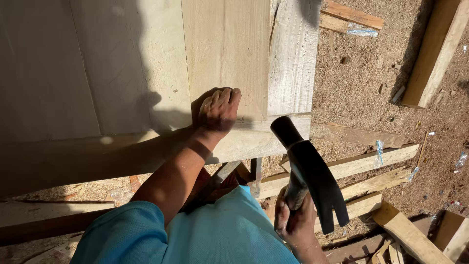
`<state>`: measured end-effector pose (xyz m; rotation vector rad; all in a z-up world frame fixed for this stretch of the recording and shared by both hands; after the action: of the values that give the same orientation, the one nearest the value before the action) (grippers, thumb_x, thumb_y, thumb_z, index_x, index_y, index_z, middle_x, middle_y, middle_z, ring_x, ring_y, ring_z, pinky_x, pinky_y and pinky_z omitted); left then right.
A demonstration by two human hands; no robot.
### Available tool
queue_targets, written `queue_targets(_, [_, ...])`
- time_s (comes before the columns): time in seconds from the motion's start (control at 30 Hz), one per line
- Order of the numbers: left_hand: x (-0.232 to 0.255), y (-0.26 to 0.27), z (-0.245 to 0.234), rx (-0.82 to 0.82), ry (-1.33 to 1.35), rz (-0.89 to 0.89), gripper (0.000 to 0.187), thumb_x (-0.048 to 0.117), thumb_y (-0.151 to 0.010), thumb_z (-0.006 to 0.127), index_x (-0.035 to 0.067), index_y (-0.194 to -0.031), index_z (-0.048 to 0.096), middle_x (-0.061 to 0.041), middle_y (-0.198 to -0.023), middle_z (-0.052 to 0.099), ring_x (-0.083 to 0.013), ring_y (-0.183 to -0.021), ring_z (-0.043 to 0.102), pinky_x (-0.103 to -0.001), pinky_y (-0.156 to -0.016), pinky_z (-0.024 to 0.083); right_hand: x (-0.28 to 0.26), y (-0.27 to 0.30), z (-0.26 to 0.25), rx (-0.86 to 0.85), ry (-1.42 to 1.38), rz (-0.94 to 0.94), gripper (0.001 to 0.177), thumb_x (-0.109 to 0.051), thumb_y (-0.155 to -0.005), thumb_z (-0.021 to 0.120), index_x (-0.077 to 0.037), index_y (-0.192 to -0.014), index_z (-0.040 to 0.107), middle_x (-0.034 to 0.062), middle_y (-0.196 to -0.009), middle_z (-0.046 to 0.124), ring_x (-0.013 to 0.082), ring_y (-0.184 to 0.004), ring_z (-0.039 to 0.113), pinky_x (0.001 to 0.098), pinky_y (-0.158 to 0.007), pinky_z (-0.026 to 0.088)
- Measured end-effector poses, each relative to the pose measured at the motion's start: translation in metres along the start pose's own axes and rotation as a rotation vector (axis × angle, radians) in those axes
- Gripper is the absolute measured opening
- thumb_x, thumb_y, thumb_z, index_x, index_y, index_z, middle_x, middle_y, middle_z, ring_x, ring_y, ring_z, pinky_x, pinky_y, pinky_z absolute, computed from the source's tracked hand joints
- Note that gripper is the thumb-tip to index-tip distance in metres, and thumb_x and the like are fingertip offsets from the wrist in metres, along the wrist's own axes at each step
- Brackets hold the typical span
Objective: The person hammers nails into a wooden plank using a hammer. They repeatedly pick up nails from a plastic bag and drive them into the wood along the edge of the plank.
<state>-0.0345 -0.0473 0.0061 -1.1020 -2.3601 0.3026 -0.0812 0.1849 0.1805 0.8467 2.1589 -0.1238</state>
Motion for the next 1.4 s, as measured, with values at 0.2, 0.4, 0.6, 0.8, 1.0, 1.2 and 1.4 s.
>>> queue_targets(0.2, [-0.002,-0.004,0.011,-0.296,0.074,-0.043,0.027,0.006,-0.089,0.055,0.008,-0.114,0.065,-0.005,-0.094,0.068,-0.0215,-0.084,0.069,-0.033,-0.071,0.058,0.040,-0.006,0.025,-0.300,0.316,0.658,0.035,-0.028,-0.102,0.059,-0.004,-0.126,0.053,0.0163,-0.078,0.070,0.0275,-0.061,0.070,0.0417,-0.058,0.054])
queue_targets(0.4, [0.005,0.004,-0.006,-0.085,-0.061,-0.017,0.022,0.019,-0.098,0.057,0.014,-0.118,0.062,-0.006,-0.107,0.069,-0.0227,-0.098,0.068,-0.031,-0.078,0.057,0.028,-0.001,0.016,-0.053,0.018,0.062,0.036,-0.029,-0.104,0.054,-0.001,-0.125,0.048,0.0190,-0.081,0.070,0.0288,-0.067,0.072,0.0424,-0.059,0.060])
queue_targets(0.6, [-0.008,-0.016,0.017,-0.235,0.079,-0.059,0.026,0.017,-0.087,0.059,0.012,-0.112,0.066,-0.004,-0.094,0.069,-0.0214,-0.086,0.068,-0.036,-0.072,0.057,0.070,-0.014,0.051,-0.146,0.304,0.321,0.042,-0.029,-0.098,0.060,-0.005,-0.129,0.047,0.0267,-0.086,0.072,0.0449,-0.071,0.071,0.0516,-0.059,0.056])
queue_targets(0.8, [-0.004,-0.008,0.009,-0.106,0.093,-0.027,0.019,0.016,-0.096,0.060,0.009,-0.113,0.065,-0.007,-0.096,0.068,-0.0224,-0.087,0.067,-0.034,-0.075,0.056,0.067,-0.017,0.033,-0.269,0.274,0.347,0.032,-0.029,-0.099,0.063,-0.005,-0.116,0.053,0.0256,-0.078,0.070,0.0454,-0.070,0.071,0.0526,-0.058,0.055])
queue_targets(1.0, [-0.012,-0.021,-0.006,-0.034,0.388,-0.316,0.011,0.014,-0.106,0.057,0.006,-0.110,0.064,-0.010,-0.096,0.069,-0.0241,-0.087,0.066,-0.035,-0.076,0.053,0.069,-0.037,-0.007,-0.204,0.325,0.352,0.035,-0.035,-0.099,0.059,-0.008,-0.121,0.053,0.0192,-0.072,0.071,0.0347,-0.059,0.073,0.0484,-0.052,0.055])
queue_targets(1.2, [-0.019,-0.015,0.012,-0.213,1.614,-0.991,0.021,0.019,-0.105,0.054,0.011,-0.120,0.067,-0.008,-0.092,0.063,-0.0097,-0.069,0.047,-0.025,-0.060,0.039,0.097,-0.039,-0.036,-0.316,0.272,0.514,0.036,-0.037,-0.099,0.058,-0.009,-0.120,0.056,0.0170,-0.067,0.071,0.0286,-0.054,0.070,0.0459,-0.056,0.054])
queue_targets(1.4, [0.005,-0.029,0.033,0.008,1.995,-1.128,0.010,0.017,-0.103,0.060,0.007,-0.103,0.060,-0.012,-0.094,0.067,-0.0131,-0.072,0.054,-0.027,-0.061,0.044,0.119,-0.067,-0.079,-0.365,0.283,0.413,0.035,-0.037,-0.098,0.059,-0.008,-0.117,0.057,0.0148,-0.066,0.070,0.0258,-0.054,0.068,0.0439,-0.056,0.053])
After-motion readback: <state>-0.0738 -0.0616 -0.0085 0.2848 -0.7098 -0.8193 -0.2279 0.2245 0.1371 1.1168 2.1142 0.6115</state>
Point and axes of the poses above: each hand's wrist, its own y-axis away from the middle knuckle, its own z-axis out of the palm, x = y × z, the point moved 4 cm from there along -y, towards the middle knuckle
